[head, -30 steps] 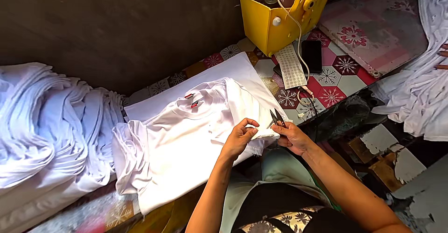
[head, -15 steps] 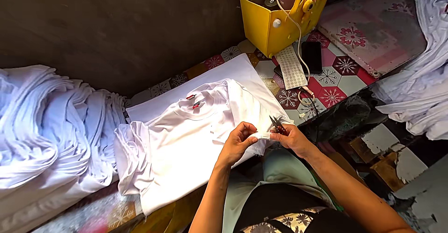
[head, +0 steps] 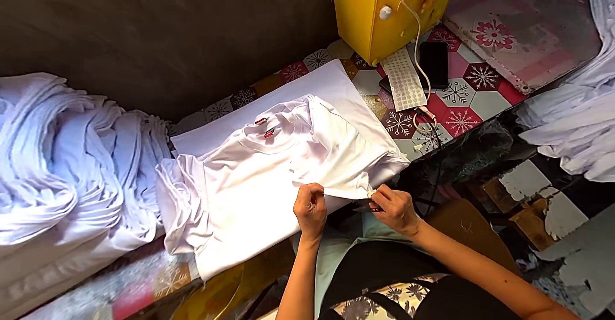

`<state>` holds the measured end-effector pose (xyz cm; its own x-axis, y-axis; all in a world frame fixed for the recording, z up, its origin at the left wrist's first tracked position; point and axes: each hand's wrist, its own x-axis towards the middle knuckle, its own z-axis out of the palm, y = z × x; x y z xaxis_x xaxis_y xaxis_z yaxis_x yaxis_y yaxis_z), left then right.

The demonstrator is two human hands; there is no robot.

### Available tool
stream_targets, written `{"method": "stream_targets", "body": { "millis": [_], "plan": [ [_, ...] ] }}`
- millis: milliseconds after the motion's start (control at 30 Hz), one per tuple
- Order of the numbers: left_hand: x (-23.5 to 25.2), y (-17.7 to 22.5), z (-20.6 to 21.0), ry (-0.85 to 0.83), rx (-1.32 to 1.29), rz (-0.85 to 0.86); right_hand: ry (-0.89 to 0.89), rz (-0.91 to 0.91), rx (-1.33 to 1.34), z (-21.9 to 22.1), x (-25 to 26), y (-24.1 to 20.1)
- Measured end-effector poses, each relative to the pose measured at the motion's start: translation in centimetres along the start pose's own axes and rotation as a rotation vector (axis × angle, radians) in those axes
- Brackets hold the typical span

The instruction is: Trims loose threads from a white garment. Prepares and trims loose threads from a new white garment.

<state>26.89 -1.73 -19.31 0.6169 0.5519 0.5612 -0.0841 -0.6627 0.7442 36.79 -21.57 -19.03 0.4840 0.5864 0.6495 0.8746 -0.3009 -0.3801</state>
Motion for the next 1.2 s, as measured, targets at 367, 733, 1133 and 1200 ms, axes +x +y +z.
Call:
{"method": "stream_targets", "body": {
  "millis": [367,733,1133,1200],
  "plan": [
    [-1.5,5.6,-2.3,-0.287,0.02,-0.76,-0.062,0.117,0.382,0.9,-4.3,-0.7],
    [-1.5,4.4,0.7,-0.289,0.015,-0.192,-0.004,0.294,0.258,0.9,0.7,0.2],
    [0.8,7.8,2.5,-0.242,-0.67,-1.159,-0.126,0.409,0.385,-1.9,-1.0,-0.2],
    [1.1,8.0,2.4,-0.198,-0.655,-1.122,-0.152,0.401,0.306,-2.7,0.1,0.1]
  ]
}}
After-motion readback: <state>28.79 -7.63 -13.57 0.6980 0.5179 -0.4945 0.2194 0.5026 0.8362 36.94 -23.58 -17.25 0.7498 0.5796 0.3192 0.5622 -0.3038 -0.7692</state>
